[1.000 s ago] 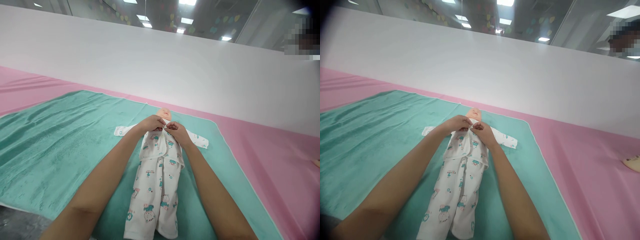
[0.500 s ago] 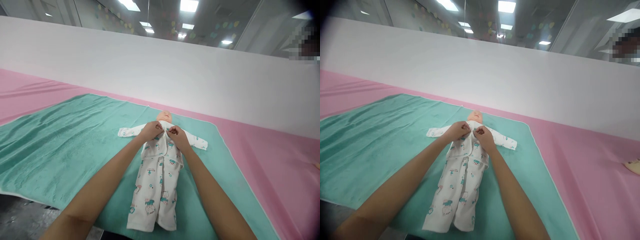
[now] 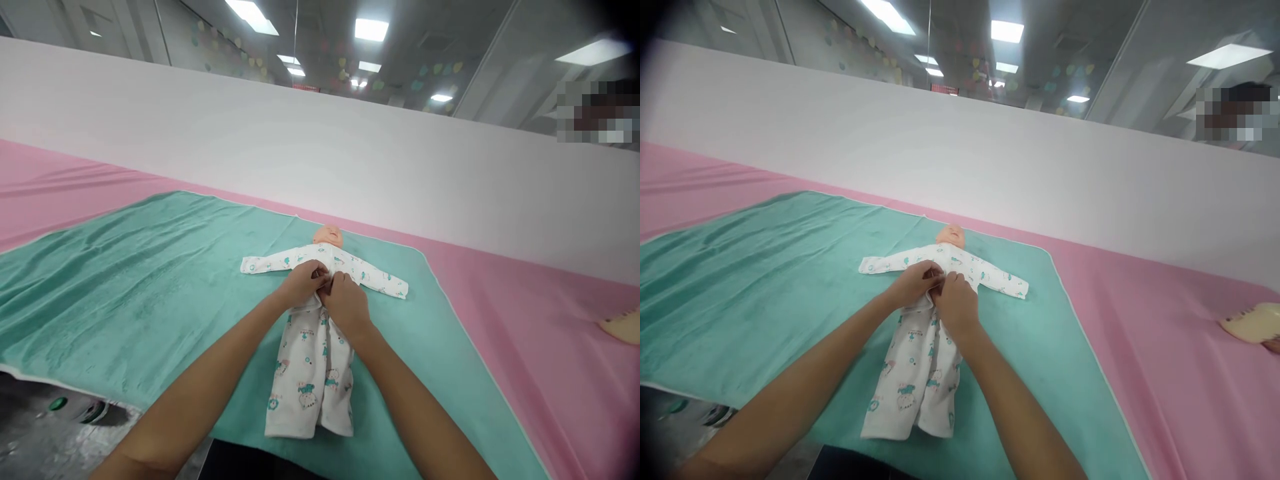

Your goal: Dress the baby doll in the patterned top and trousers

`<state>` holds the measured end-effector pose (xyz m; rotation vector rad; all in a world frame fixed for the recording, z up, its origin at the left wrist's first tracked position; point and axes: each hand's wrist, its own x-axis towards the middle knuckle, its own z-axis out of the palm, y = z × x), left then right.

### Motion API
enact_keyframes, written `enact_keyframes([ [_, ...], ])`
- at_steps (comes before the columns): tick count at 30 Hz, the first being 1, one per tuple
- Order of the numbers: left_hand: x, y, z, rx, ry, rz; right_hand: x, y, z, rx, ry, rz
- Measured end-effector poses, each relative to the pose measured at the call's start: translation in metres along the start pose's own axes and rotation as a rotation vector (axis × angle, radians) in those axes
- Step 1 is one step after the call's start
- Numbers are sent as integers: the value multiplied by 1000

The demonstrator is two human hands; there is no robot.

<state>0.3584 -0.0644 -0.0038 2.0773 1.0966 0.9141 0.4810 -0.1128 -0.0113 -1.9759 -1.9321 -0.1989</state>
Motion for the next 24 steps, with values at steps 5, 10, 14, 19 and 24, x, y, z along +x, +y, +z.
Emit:
enact_keyframes([
  [5,-2,-2,1,27,17,10,3,6,1,42,-2,-4],
  [10,-1,-6,0,-8,-7,35,6,29,1,440,-21,-5],
  [14,-2,-8,1,23,-6,93,4,30,3,481,88,-22],
  [19,-4,-6,6,63,43,120,3,28,2,512,103,-27],
  [24,-6,-2,8,98,94,73,6,36,2,880,-49,102],
])
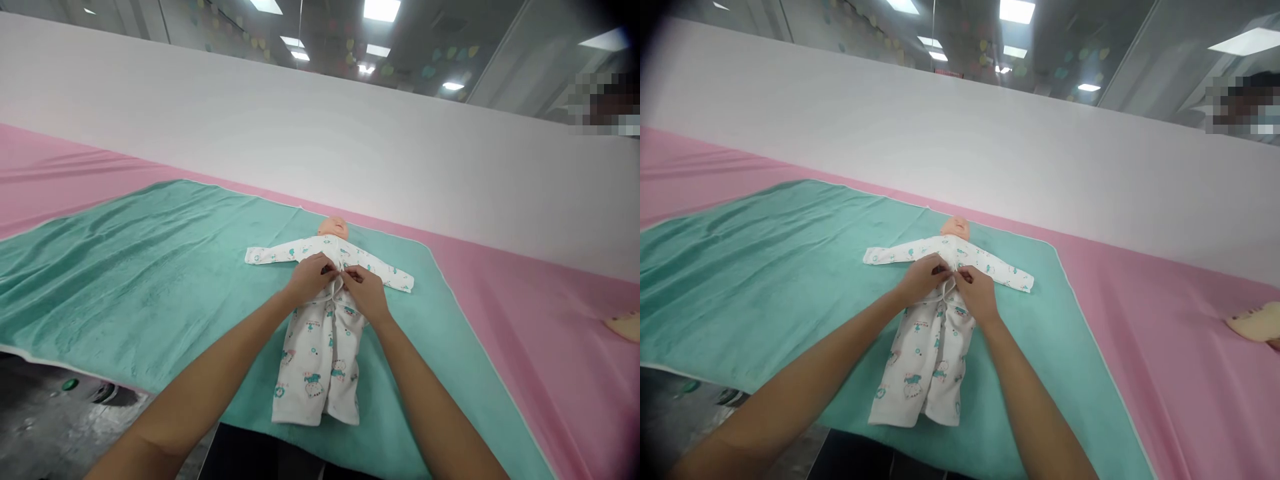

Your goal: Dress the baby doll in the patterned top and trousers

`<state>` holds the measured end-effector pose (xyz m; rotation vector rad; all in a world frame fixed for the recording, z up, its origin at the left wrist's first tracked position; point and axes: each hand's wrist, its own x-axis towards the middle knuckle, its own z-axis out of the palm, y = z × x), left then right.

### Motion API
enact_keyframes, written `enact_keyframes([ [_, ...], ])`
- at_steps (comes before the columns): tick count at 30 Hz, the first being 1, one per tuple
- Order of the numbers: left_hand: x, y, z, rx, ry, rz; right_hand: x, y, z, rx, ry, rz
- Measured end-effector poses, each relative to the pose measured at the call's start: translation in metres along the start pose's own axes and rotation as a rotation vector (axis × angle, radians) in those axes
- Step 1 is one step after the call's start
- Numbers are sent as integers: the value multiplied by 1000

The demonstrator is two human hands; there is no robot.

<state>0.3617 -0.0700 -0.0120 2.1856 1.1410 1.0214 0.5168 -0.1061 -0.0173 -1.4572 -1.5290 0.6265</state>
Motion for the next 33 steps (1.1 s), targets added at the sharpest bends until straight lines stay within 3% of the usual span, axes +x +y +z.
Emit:
enact_keyframes([
  [4,-1,1,-1,-138,-25,-83,1,4,-1,279,-66,77],
  [10,-3,3,0,-260,-40,-114,0,5,-1,363,-51,94],
  [25,-2,3,-1,-312,-64,-98,0,6,2,311,-20,41],
  [33,-1,4,-1,-312,-58,-117,-2,2,-2,180,12,-134],
])
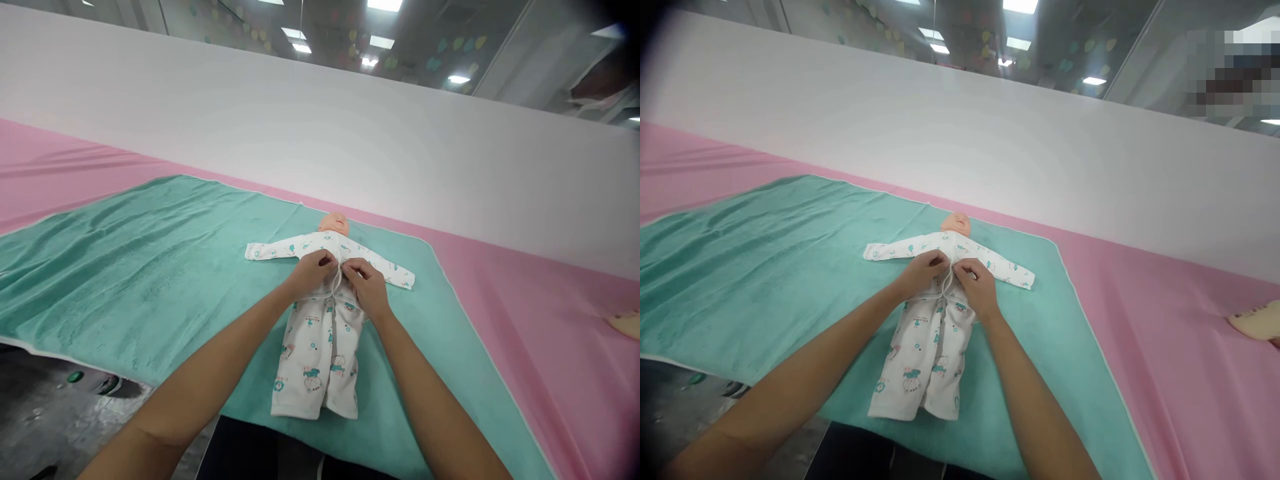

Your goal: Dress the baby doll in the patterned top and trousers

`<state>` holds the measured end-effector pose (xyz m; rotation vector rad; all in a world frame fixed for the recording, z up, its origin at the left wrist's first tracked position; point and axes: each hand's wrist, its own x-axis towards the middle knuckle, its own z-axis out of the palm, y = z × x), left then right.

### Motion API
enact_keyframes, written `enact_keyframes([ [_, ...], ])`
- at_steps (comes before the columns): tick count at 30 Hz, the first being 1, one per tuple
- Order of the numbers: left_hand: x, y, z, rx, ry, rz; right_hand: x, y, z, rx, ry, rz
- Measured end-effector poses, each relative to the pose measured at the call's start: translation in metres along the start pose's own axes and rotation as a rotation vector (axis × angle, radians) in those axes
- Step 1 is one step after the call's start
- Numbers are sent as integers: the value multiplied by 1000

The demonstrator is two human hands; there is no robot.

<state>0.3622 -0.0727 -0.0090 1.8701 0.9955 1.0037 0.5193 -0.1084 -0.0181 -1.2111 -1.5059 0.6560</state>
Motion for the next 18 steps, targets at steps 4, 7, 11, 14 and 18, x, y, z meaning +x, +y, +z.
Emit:
enact_keyframes([
  [4,2,-5,1,-22,-12,-16,2,5,-1,58,-17,52],
  [7,3,-7,1,-70,-35,-38,4,10,1,56,9,38],
  [11,3,-5,0,-150,-78,-40,4,11,4,-23,20,35],
  [14,1,-1,-1,-80,-76,-34,4,10,6,-42,38,47],
  [18,0,1,-1,104,-37,30,3,8,9,-55,53,58],
])
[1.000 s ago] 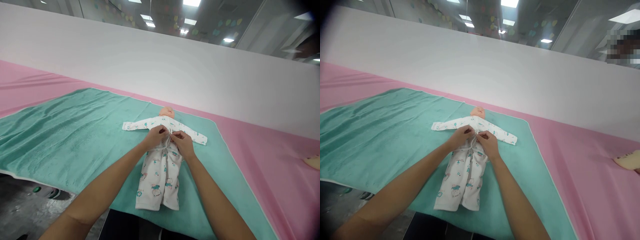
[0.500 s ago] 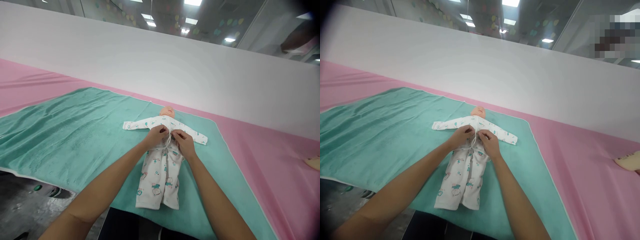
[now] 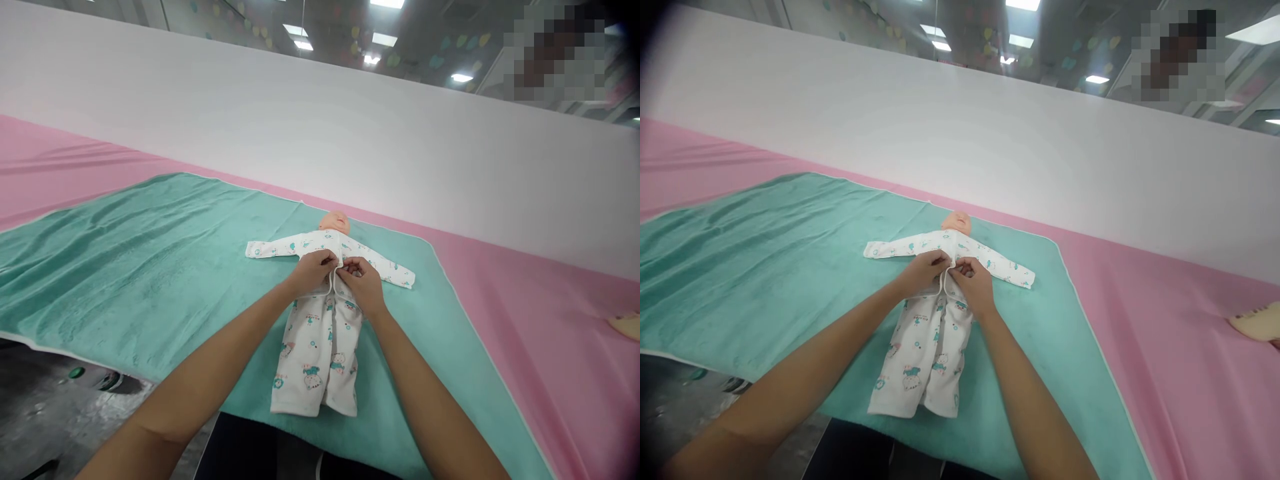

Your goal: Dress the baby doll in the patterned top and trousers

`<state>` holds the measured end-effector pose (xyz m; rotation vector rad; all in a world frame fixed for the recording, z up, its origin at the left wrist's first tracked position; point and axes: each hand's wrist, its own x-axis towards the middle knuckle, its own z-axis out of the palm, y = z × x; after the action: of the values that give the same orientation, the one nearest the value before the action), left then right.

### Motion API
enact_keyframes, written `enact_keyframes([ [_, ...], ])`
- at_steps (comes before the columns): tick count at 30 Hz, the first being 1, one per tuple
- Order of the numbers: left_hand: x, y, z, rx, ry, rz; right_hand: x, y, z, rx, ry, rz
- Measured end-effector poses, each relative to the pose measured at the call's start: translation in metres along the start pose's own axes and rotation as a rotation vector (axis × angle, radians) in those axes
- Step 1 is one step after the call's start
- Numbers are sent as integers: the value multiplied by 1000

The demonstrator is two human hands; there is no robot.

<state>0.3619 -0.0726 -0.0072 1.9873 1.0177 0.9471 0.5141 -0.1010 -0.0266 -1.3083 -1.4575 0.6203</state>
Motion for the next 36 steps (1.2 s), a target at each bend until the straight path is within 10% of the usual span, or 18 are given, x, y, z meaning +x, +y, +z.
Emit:
enact_keyframes([
  [13,2,-2,2,101,79,-26,-4,0,4,51,17,-51],
  [36,1,1,1,-144,31,-111,5,9,-6,443,-72,268],
])
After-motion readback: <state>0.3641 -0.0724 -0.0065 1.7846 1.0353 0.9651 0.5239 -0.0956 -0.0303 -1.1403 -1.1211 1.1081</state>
